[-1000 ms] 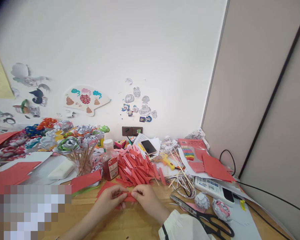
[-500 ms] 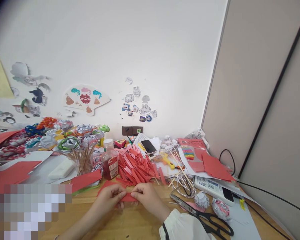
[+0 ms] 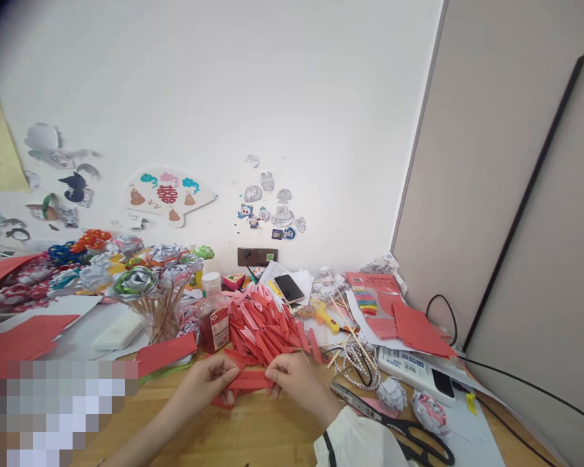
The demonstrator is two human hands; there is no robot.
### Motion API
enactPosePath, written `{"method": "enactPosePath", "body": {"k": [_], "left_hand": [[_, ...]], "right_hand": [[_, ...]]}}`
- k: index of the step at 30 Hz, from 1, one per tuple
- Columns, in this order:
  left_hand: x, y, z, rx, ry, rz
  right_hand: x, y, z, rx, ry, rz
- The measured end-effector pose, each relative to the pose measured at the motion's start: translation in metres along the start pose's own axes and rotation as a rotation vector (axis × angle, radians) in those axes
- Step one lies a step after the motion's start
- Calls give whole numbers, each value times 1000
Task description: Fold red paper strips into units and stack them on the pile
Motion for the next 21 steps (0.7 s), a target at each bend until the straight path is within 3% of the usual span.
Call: {"method": "enactPosePath", "body": {"k": [11,21], "left_hand": [[0,-2,-2,6,50,-4],[1,-2,0,-27,-25,79]], "right_hand": [[2,0,1,-9,92,-141],[9,-4,0,-21,122,-189]]}}
Point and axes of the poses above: each hand's wrist, its own z-axis towards the middle knuckle, its own y-axis out of the back of the hand, x = y × z, the point moved 8 cm from there along z, towards the middle knuckle, and after that the axes turned 7 degrees about y, right-handed, at the moved point
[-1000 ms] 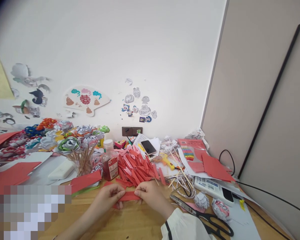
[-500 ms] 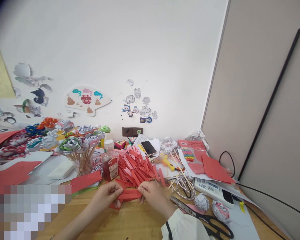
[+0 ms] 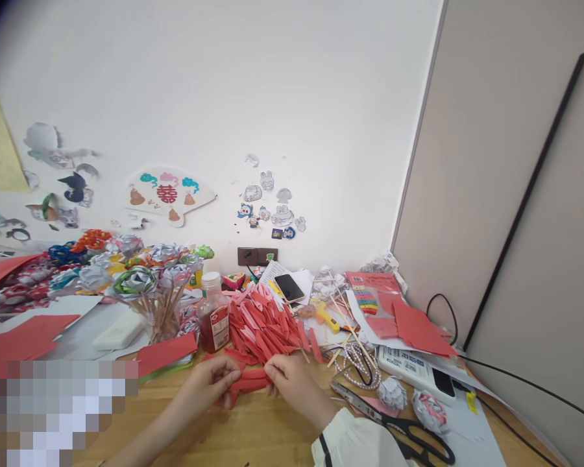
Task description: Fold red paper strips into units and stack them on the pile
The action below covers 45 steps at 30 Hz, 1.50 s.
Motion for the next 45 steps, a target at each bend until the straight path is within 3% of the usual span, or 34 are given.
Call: {"method": "enactPosePath", "body": {"k": [8,14,22,30,39,45], "left_hand": [[3,-11,-1,103,-5,-51],[12,-12,4,131,28,-136],[15,-11,5,224,115,-309],[22,-3,7,55,169,-201],[11,-6,3,73,66,-192],[11,-8,5,34,41,-275]], "right_hand": [[8,-4,-1,16,5,-24],[0,-16,-2,55,-42,240],[0,-18,0,15,-69,515],[-13,-26,-2,33,-138,547],[-11,-25,-1,-52,-113,422],[2,-36,-2,29,-95,306]]}}
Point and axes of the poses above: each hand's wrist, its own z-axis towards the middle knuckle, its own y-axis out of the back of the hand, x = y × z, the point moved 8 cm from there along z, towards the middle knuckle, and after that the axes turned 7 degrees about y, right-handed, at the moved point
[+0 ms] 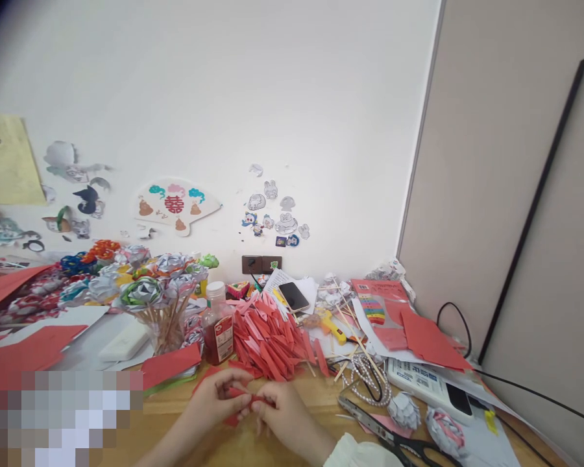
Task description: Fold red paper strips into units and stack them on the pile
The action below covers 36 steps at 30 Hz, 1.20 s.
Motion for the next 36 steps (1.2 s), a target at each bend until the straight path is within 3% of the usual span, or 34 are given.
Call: {"method": "enactPosePath", "body": {"k": [4,10,17,21,26,32,36], "left_hand": [[0,2,3,7,33,-29],[-1,11,3,18,50,-37],[-10,13,0,-21,31,-32],[-8,20,2,-72,50,-69],[1,17,4,11,134,-129],[-9,27,2,-74,20,-102],[-6,20,1,-6,79,-171]], "right_hand": [[-2,-1,1,-24,-13,15],[-7,-4,2,42,-80,167],[-4,8,0,-6,-75,25],[-7,4,0,62,-94,84],[-10,18,1,-13,-82,-21],[-6,14,1,62,-47,16],[-5,24,0,-14,-39,-63]]}}
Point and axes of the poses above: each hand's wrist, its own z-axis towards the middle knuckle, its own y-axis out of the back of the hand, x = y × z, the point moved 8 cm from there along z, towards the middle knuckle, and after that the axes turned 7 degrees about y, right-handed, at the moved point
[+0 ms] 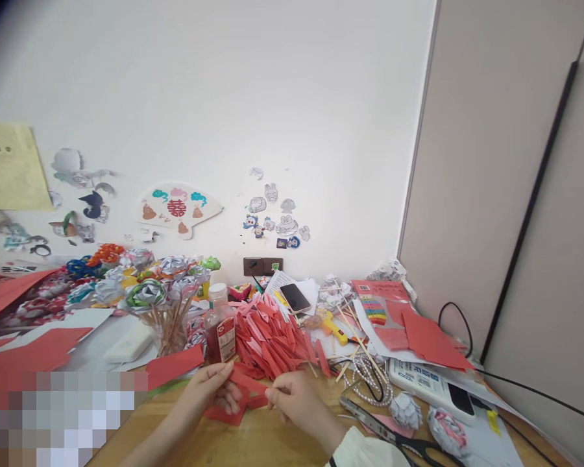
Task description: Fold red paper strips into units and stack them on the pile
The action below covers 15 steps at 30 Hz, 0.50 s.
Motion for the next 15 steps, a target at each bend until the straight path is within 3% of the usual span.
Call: {"method": "enactPosePath", "body": {"k": [3,6,10,15], "left_hand": [[4,-1,1,21,50,-64],[0,8,3,-35,16,-46],[-9,23,4,-114,-40,35],[-7,16,4,-83,-29,74]], "right_hand": [[-2,-2,0,23,-11,54],[0,-5,0,71,-2,116],[7,7,2,-16,58,2],[10,9,1,-82,88,-73]]}}
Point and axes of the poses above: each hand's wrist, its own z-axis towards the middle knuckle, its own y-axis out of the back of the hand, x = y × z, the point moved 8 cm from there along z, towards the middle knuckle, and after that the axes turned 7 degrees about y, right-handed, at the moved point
